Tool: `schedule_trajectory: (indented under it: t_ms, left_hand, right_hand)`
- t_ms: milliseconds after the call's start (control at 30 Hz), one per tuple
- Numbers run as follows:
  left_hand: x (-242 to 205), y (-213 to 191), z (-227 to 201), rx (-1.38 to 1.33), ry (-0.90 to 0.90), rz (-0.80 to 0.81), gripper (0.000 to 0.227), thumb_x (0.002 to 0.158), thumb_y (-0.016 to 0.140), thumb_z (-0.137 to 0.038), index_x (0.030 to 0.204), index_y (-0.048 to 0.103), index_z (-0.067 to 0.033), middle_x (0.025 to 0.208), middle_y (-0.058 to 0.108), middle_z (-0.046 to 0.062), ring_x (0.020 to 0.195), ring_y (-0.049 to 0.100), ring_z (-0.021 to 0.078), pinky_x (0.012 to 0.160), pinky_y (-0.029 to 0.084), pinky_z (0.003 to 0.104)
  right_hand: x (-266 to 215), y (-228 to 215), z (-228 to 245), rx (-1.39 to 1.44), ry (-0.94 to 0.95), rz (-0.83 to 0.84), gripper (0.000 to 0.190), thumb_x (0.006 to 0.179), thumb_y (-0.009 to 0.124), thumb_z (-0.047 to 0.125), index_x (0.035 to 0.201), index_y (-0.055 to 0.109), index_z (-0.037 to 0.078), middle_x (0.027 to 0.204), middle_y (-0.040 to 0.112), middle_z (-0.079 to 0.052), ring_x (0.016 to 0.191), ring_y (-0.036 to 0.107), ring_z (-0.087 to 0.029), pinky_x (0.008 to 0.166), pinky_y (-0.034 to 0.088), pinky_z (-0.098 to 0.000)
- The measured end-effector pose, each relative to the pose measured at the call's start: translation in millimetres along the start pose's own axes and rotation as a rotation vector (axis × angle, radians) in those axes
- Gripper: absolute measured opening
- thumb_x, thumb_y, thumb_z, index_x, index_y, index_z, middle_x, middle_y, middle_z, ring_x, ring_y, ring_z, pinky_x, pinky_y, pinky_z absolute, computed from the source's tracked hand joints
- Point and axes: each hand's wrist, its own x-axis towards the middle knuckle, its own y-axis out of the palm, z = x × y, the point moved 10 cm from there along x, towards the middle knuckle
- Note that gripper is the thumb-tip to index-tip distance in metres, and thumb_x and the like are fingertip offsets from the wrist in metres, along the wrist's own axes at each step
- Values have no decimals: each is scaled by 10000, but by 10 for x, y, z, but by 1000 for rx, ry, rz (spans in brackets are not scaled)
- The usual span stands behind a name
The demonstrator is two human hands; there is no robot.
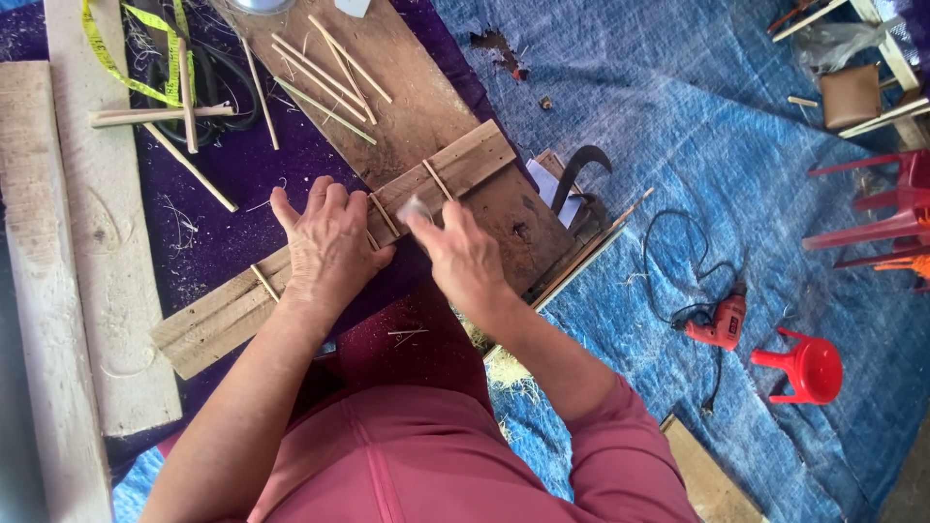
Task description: The person sands a long wooden plank with a sanding block, smoothing its surfaces and edges. They flip the plank to work on both sides and continue sanding until the clip ends.
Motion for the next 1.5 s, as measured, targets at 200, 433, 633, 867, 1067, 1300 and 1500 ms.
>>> schedule_trajectory:
  t_ms: [200,433,633,867,1067,1300,1500]
  left_hand:
    - [-5,-79,-21,67,-8,45,839,701,756,-845,1108,703,-113,1109,655,116,1425,466,313,1073,182,745]
    - [3,-147,-13,-23,-14,-7,786,688,788,-798,1035,690,-100,1059,640,123,1422,460,311,1073,152,744]
    - [21,-140,15,-14,-2,-32,788,693,776,-792,1047,686,-93,1082,633,130,1418,471,318,1069,171,722]
    - [34,-153,3,2,-6,-39,780,663,806,-763,1052,697,-96,1061,625,116,1413,470,321,1064,185,730]
    - [22,-120,54,-27,-39,-12,784,690,810,-770,1092,711,-103,1066,648,114,1433,458,320,1070,172,734]
    - [-24,-291,22,74,-89,126,965,669,811,-799,1321,661,-104,1165,685,137,1452,425,331,1098,146,741]
    - [-169,-392,237,50,-174,104,944,675,806,-819,1275,699,-98,1259,617,138,1459,372,342,1102,169,720]
  right_hand:
    - [395,66,125,-35,-70,-145,253,961,544,3,1171,615,124,867,424,-63,739,620,-264,512,586,-416]
    - [-231,137,-109,-208,-77,-81,279,940,557,66,1181,620,191,844,403,-37,685,594,-237,458,559,-381]
    - [106,-23,-303,6,67,100,261,947,565,0,1016,707,208,857,441,-52,754,631,-262,550,593,-445]
    - [503,2,-89,33,-17,-86,238,976,537,13,1069,642,205,870,449,-64,762,618,-288,552,559,-438]
    - [36,148,126,-92,-136,-117,239,938,585,28,1130,625,163,893,430,-57,782,630,-276,551,583,-393]
    - [-151,-64,-14,44,-67,-127,346,953,564,17,1214,641,230,826,379,4,691,581,-194,531,569,-321]
    - [487,90,303,-22,-197,-77,333,942,615,21,1219,634,206,836,452,-36,741,626,-212,562,587,-347]
